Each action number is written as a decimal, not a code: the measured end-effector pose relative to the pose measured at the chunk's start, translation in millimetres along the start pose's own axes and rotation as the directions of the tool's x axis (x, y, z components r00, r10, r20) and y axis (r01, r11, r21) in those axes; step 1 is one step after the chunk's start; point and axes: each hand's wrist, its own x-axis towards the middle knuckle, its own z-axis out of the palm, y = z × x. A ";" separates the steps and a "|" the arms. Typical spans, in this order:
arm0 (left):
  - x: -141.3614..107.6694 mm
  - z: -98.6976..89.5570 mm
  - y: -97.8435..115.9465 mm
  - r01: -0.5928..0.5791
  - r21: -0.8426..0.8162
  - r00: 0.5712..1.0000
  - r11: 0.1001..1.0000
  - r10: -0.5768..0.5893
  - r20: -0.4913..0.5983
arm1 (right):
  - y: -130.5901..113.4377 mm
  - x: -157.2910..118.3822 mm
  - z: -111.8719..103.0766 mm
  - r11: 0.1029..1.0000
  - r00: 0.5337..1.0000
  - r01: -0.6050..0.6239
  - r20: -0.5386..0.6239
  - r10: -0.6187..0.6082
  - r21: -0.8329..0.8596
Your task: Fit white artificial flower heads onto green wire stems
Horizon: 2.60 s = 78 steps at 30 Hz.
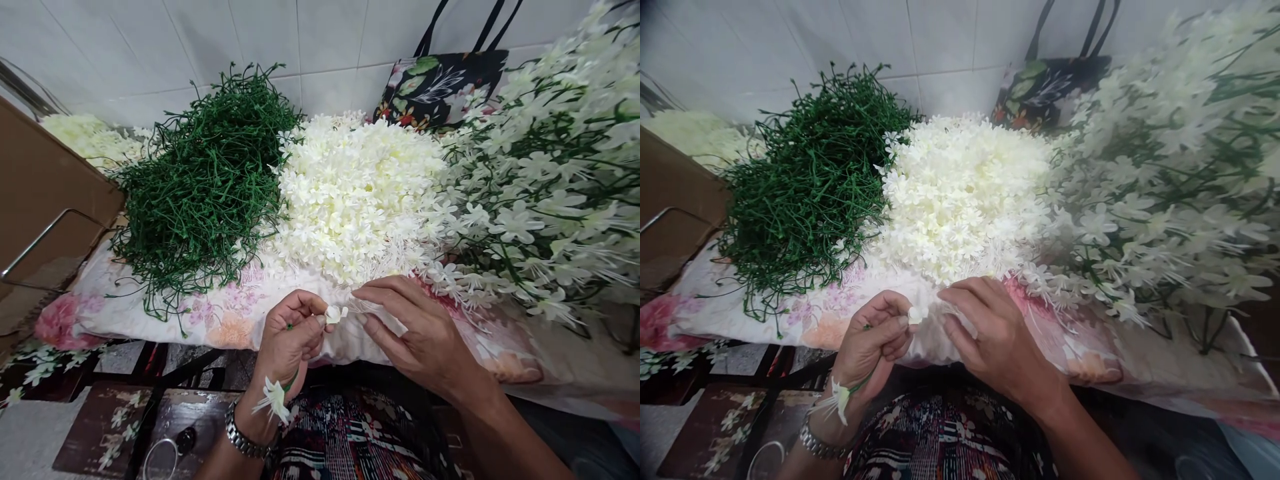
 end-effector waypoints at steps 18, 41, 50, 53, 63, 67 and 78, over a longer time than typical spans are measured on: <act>-12.6 -4.5 -4.3 -0.369 0.438 0.926 0.820 0.288 0.242 | -13.7 4.5 6.6 0.975 0.997 0.028 -0.074 -0.012 0.221; -14.2 -0.2 -8.9 -0.295 0.551 0.896 0.781 0.426 -0.123 | -25.6 0.3 14.5 0.934 0.984 -0.166 -0.011 0.178 0.315; -7.0 -10.5 -6.2 -0.273 0.483 0.890 0.832 0.409 -0.200 | 8.0 -10.1 -7.5 0.981 0.993 -0.109 -0.064 0.100 -0.160; -5.7 -9.8 -8.8 -0.270 0.481 0.903 0.834 0.393 -0.174 | 2.3 -10.4 -0.3 0.971 0.994 -0.057 0.074 0.076 -0.231; -6.2 -7.4 -8.2 -0.238 0.461 0.928 0.855 0.341 -0.153 | -4.7 -7.5 11.1 0.928 0.982 0.013 0.181 0.059 -0.372; -5.1 -6.6 -10.3 -0.240 0.435 0.934 0.868 0.328 -0.139 | -3.8 -13.3 6.2 0.986 0.988 -0.103 0.099 0.116 -0.133; -4.0 -5.8 -15.1 -0.197 0.287 0.956 0.937 0.248 -0.153 | -0.7 -15.0 -6.4 0.824 0.920 -0.382 0.084 0.383 0.419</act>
